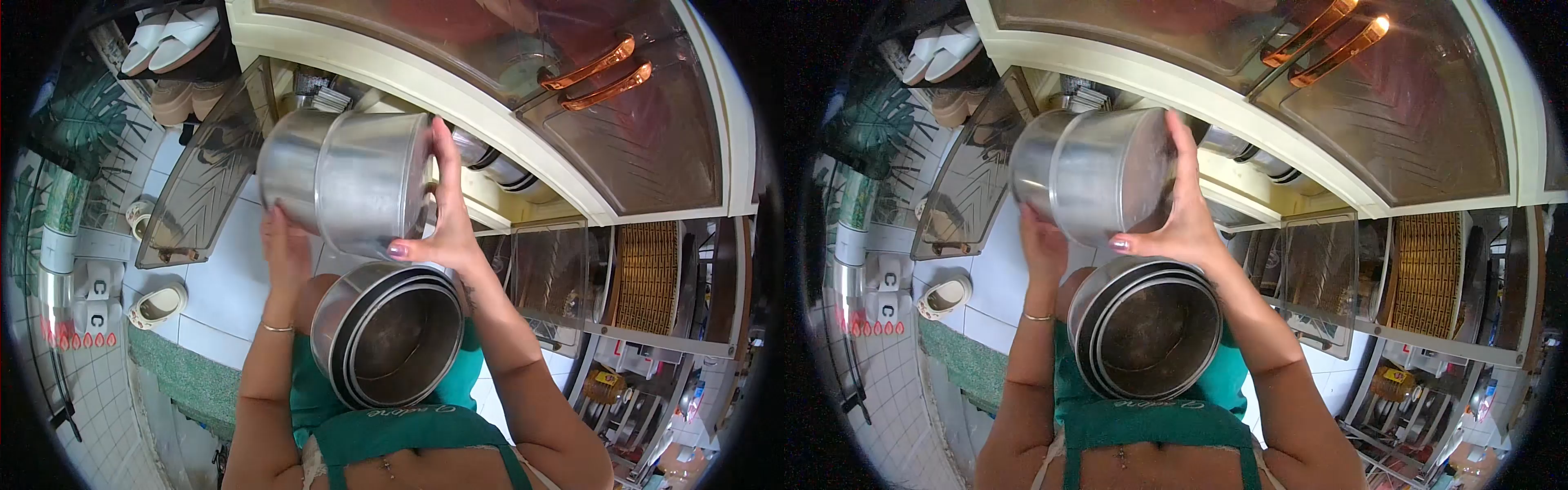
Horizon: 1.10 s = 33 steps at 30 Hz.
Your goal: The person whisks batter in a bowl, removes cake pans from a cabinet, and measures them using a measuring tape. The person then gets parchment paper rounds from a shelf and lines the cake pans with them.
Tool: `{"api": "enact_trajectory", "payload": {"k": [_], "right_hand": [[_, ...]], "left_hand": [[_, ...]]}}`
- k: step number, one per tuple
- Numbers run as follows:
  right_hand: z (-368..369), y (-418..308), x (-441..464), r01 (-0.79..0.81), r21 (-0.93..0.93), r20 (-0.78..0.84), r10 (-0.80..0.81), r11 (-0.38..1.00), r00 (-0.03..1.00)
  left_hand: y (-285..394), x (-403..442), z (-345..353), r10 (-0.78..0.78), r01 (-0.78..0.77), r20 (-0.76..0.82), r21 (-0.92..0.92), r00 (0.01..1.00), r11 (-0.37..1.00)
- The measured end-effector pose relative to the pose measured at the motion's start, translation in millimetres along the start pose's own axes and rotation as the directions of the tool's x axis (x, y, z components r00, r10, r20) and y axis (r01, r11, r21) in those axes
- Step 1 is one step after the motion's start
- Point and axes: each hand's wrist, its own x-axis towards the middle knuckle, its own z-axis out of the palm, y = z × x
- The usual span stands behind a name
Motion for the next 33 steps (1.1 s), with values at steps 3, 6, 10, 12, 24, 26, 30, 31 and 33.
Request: {"api": "enact_trajectory", "payload": {"k": [3,6,10,12,24,26,30,31,33], "right_hand": [[-4,-17,-5,0.098,-0.027,0.072,-0.096,0.995,0.993],[-17,-48,-20,0.238,-0.177,0.062,-0.231,0.955,0.971],[-40,-87,-59,0.339,-0.057,-0.017,-0.34,0.939,0.94],[-49,-100,-81,0.38,0.035,-0.069,-0.377,0.924,0.924],[-51,-49,-125,0.147,0.578,-0.191,-0.042,0.802,0.981],[-49,-44,-125,0.116,0.613,-0.177,-0.007,0.781,0.984],[-44,-37,-128,0.059,0.645,-0.147,0.049,0.762,0.988],[-42,-34,-127,0.042,0.657,-0.135,0.062,0.753,0.989],[-41,-31,-125,0.001,0.668,-0.103,0.09,0.744,0.991]], "left_hand": [[27,6,-2,0.074,-0.078,0.05,0.079,0.996,0.994],[24,13,-15,0.129,-0.161,0.1,0.481,0.987,0.862],[13,34,25,0.076,-0.187,0.196,0.65,0.978,0.737],[-3,41,58,0.0,-0.092,0.205,0.439,0.979,0.894],[-127,136,101,0.143,-0.542,0.562,0.648,0.814,0.535],[-143,158,96,0.114,-0.572,0.6,0.664,0.792,0.481],[-125,169,99,-0.078,-0.611,0.612,0.791,0.787,0.041],[-111,156,104,-0.01,-0.619,0.622,0.781,0.783,0.084],[-58,119,121,-0.096,-0.548,0.567,0.819,0.818,0.169]]}}
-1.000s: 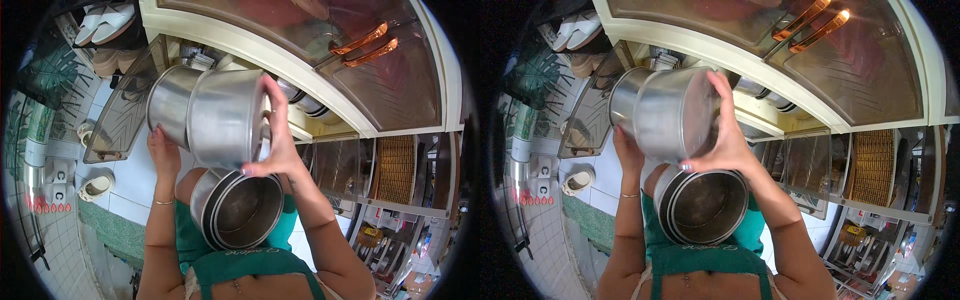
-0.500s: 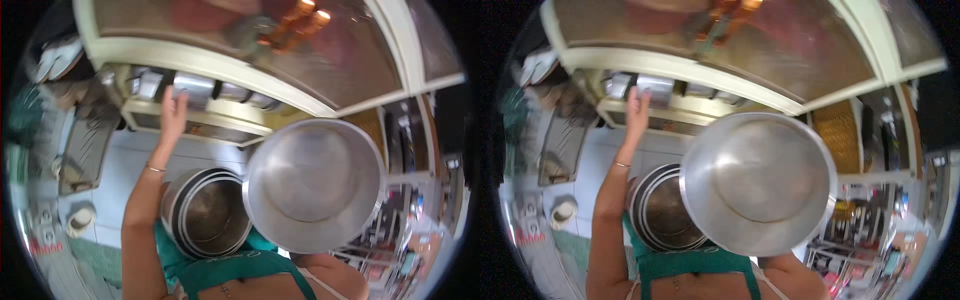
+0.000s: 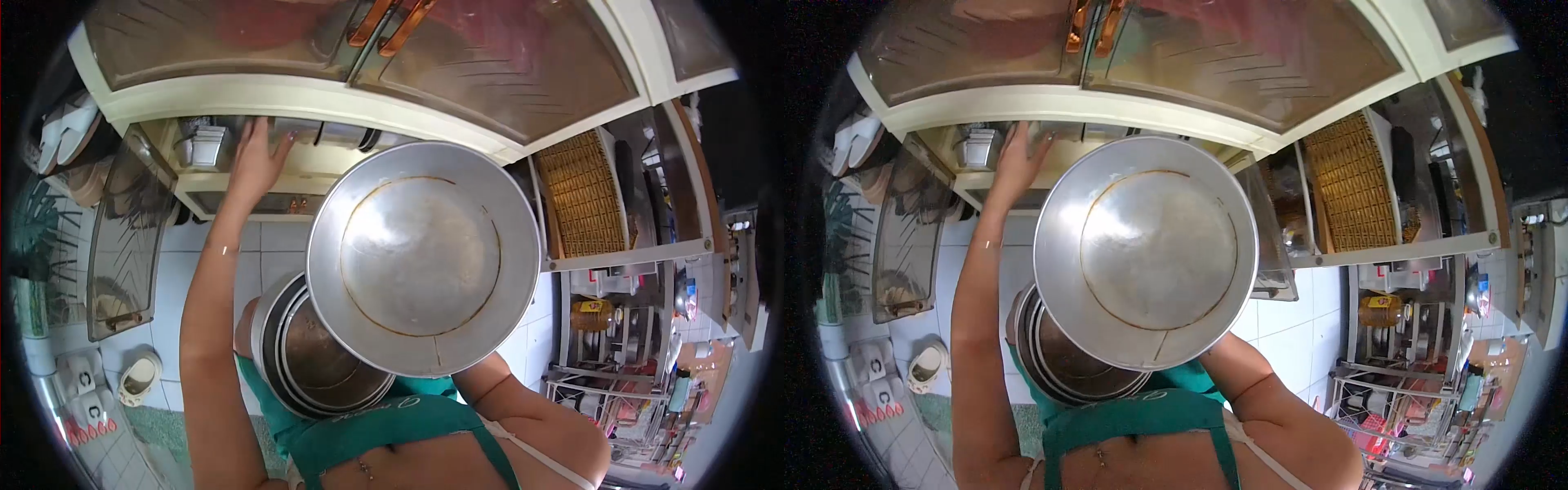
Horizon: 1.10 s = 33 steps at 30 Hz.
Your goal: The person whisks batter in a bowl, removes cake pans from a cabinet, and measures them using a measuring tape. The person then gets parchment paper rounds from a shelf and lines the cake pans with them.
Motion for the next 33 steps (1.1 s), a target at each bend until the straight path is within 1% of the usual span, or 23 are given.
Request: {"api": "enact_trajectory", "payload": {"k": [1,2,3,5,6,7,8,10,11,13,14,16,18,20,21,24,26,27,28,30,31,32,33], "right_hand": [[0,3,1,-0.025,0.005,0.004,0.025,1.0,1.0],[-2,4,5,-0.048,-0.001,0.014,0.048,0.999,0.999],[-3,4,10,-0.077,-0.011,0.028,0.078,0.997,0.997],[-1,4,19,-0.131,-0.028,0.076,0.133,0.991,0.988],[0,4,25,-0.167,-0.046,0.107,0.171,0.985,0.979],[1,2,30,-0.202,-0.075,0.142,0.211,0.977,0.967],[1,0,35,-0.236,-0.099,0.183,0.25,0.967,0.951],[3,-7,45,-0.283,-0.231,0.262,0.339,0.931,0.904],[3,-11,51,-0.283,-0.336,0.296,0.386,0.899,0.874],[-3,-11,62,-0.228,-0.607,0.322,0.498,0.761,0.805],[-8,-5,62,-0.172,-0.732,0.303,0.541,0.659,0.785],[-17,25,48,-0.053,-0.875,0.254,0.551,0.48,0.795],[-18,57,39,-0.286,-0.839,0.051,0.592,0.462,0.804],[-47,99,30,-0.168,-0.917,0.044,0.513,0.361,0.857],[-52,106,30,-0.117,-0.946,0.041,0.471,0.301,0.881],[-61,101,35,-0.136,-0.888,0.041,0.372,0.439,0.927],[-75,93,39,-0.335,-0.803,-0.076,0.473,0.493,0.878],[-81,89,36,-0.444,-0.742,-0.138,0.534,0.502,0.834],[-83,84,33,-0.504,-0.645,-0.158,0.545,0.575,0.823],[-89,71,28,-0.588,-0.421,-0.207,0.558,0.691,0.804],[-102,70,22,-0.534,-0.491,-0.154,0.535,0.688,0.83],[-116,74,14,-0.471,-0.559,-0.097,0.51,0.683,0.855],[-124,85,0,-0.5,-0.311,-0.265,0.431,0.808,0.862]], "left_hand": [[20,-18,-28,-0.095,0.101,0.14,-0.038,0.986,0.994],[41,-37,-55,-0.198,0.284,0.282,-0.307,0.939,0.908],[53,-57,-74,-0.255,0.47,0.434,-0.515,0.864,0.716],[52,-95,-92,-0.078,0.622,0.64,-0.699,0.764,0.353],[52,-107,-100,0.038,0.677,0.687,-0.723,0.726,0.138],[60,-113,-108,-0.057,0.659,0.679,-0.683,0.732,0.316],[62,-119,-116,-0.087,0.639,0.662,-0.671,0.745,0.376],[61,-134,-133,-0.135,0.603,0.606,-0.69,0.784,0.401],[58,-143,-145,-0.154,0.577,0.569,-0.711,0.808,0.402],[51,-159,-174,-0.201,0.506,0.466,-0.752,0.862,0.423],[48,-168,-191,-0.216,0.459,0.405,-0.772,0.888,0.439],[41,-187,-230,-0.233,0.348,0.264,-0.791,0.936,0.503],[34,-203,-266,-0.237,0.25,0.132,-0.775,0.962,0.58],[30,-210,-290,-0.229,0.194,0.055,-0.739,0.972,0.645],[30,-212,-296,-0.227,0.192,0.047,-0.715,0.973,0.673],[27,-210,-291,-0.202,0.203,0.076,-0.641,0.976,0.74],[25,-203,-277,-0.163,0.204,0.123,-0.602,0.979,0.772],[24,-198,-267,-0.165,0.213,0.135,-0.612,0.977,0.762],[25,-193,-254,-0.167,0.226,0.153,-0.623,0.974,0.748],[33,-182,-227,-0.204,0.26,0.166,-0.712,0.965,0.652],[36,-176,-214,-0.22,0.275,0.175,-0.751,0.96,0.6],[31,-170,-205,-0.132,0.294,0.27,-0.75,0.954,0.592],[24,-163,-196,-0.039,0.313,0.359,-0.748,0.932,0.586]]}}
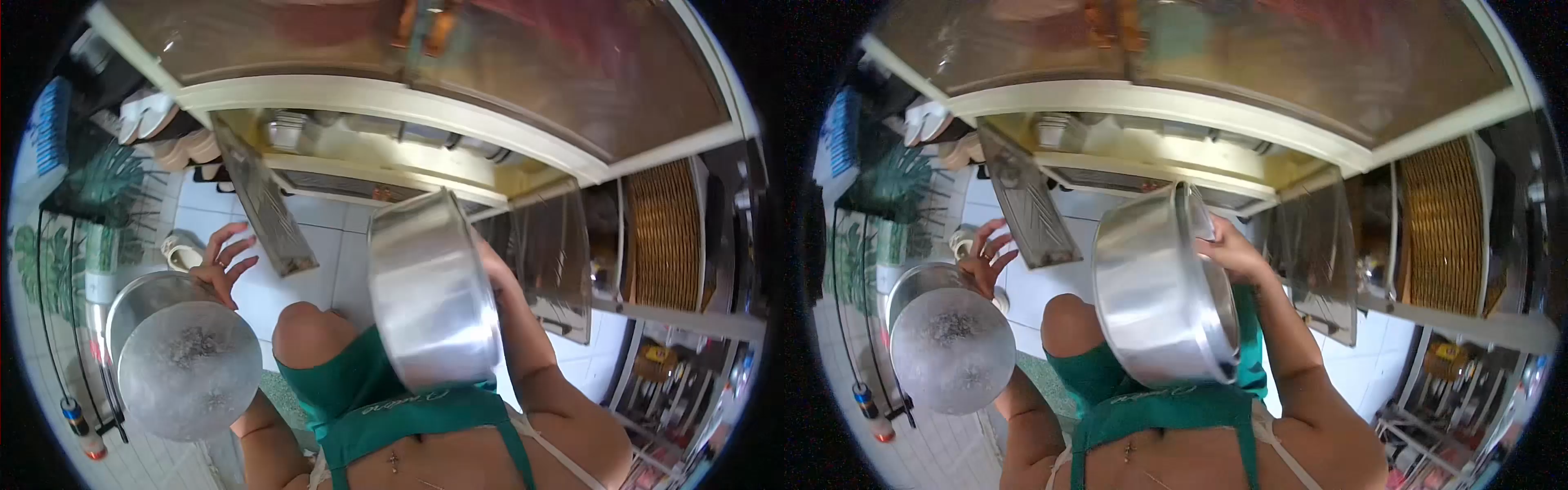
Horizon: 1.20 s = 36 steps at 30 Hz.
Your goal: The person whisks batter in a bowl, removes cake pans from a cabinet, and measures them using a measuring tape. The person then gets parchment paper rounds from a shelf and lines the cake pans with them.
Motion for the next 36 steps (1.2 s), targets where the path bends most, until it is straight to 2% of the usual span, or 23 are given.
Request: {"api": "enact_trajectory", "payload": {"k": [2,5,10,14,15,16,17,18,19,20,21,22,23,24,25,26,27,29,31,32,34,35,36], "right_hand": [[-12,13,-16,-0.008,-0.053,-0.047,0.005,0.999,0.999],[-13,1,-40,0.045,-0.132,-0.028,-0.049,0.99,0.998],[1,-41,-48,0.134,-0.249,0.007,-0.137,0.959,0.991],[47,-75,-52,-0.047,-0.259,0.004,0.049,0.965,0.999],[61,-43,-47,0.212,-0.308,-0.05,-0.239,0.928,0.97],[77,-112,-67,0.139,-0.694,0.013,-0.181,0.707,0.983],[87,-106,-76,0.161,-0.531,0.066,-0.148,0.832,0.987],[93,-144,-90,0.225,-0.715,0.237,-0.073,0.662,0.969],[94,-132,-101,0.421,-0.508,0.346,-0.27,0.752,0.899],[86,-161,-110,0.398,-0.446,0.49,-0.153,0.802,0.858],[79,-172,-119,0.397,-0.335,0.475,-0.211,0.854,0.854],[65,-175,-119,0.569,-0.427,0.364,-0.442,0.703,0.82],[52,-191,-129,0.462,-0.689,0.116,-0.544,0.559,0.831],[38,-203,-133,0.163,-0.849,-0.153,-0.53,0.502,0.834],[27,-211,-136,-0.014,-0.932,-0.258,-0.634,0.363,0.729],[9,-206,-137,-0.178,-0.967,-0.255,-0.673,0.182,0.694],[-15,-183,-141,-0.308,-0.939,-0.335,-0.595,0.151,0.73],[-38,-150,-148,-0.296,-0.916,-0.395,-0.478,0.271,0.784],[-56,-109,-145,-0.431,-0.663,-0.608,-0.104,0.612,0.787],[-47,-120,-140,-0.502,-0.591,-0.584,0.096,0.632,0.806],[-34,-105,-113,-0.305,-0.716,-0.44,-0.067,0.628,0.896],[-34,-79,-91,-0.058,-0.863,-0.283,-0.384,0.502,0.879],[-22,-100,-72,-0.161,-0.689,-0.355,-0.136,0.707,0.925]], "left_hand": [[-9,22,2,-0.005,0.006,0.315,-0.004,0.949,1.0],[-1,34,16,-0.378,0.425,0.422,-0.021,0.824,0.905],[-24,29,65,-0.263,0.34,0.304,-0.236,0.916,0.91],[-39,29,90,-0.273,0.342,0.238,-0.329,0.932,0.88],[-40,28,92,-0.278,0.342,0.223,-0.348,0.935,0.873],[-42,26,94,-0.282,0.339,0.202,-0.364,0.938,0.868],[-46,23,98,-0.285,0.331,0.172,-0.391,0.943,0.859],[-50,19,101,-0.289,0.319,0.135,-0.42,0.948,0.849],[-54,16,103,-0.285,0.3,0.103,-0.452,0.953,0.84],[-56,15,105,-0.283,0.28,0.069,-0.48,0.957,0.831],[-61,11,109,-0.288,0.259,0.027,-0.522,0.957,0.813],[-64,10,113,-0.288,0.232,-0.01,-0.563,0.958,0.793],[-62,11,116,-0.283,0.202,-0.044,-0.595,0.958,0.778],[-57,13,117,-0.282,0.173,-0.081,-0.624,0.956,0.762],[-51,13,118,-0.284,0.141,-0.12,-0.65,0.951,0.746],[-41,10,117,-0.293,0.11,-0.167,-0.672,0.941,0.733],[-31,5,115,-0.316,0.081,-0.222,-0.689,0.922,0.72],[-8,-5,107,-0.348,0.017,-0.325,-0.709,0.879,0.705],[19,-16,104,-0.381,-0.029,-0.414,-0.707,0.827,0.706],[35,-22,102,-0.384,-0.056,-0.451,-0.703,0.806,0.709],[69,-25,101,-0.394,-0.07,-0.493,-0.688,0.775,0.722],[89,-29,103,-0.398,-0.068,-0.503,-0.681,0.767,0.729],[113,-29,107,-0.4,-0.062,-0.507,-0.674,0.764,0.736]]}}
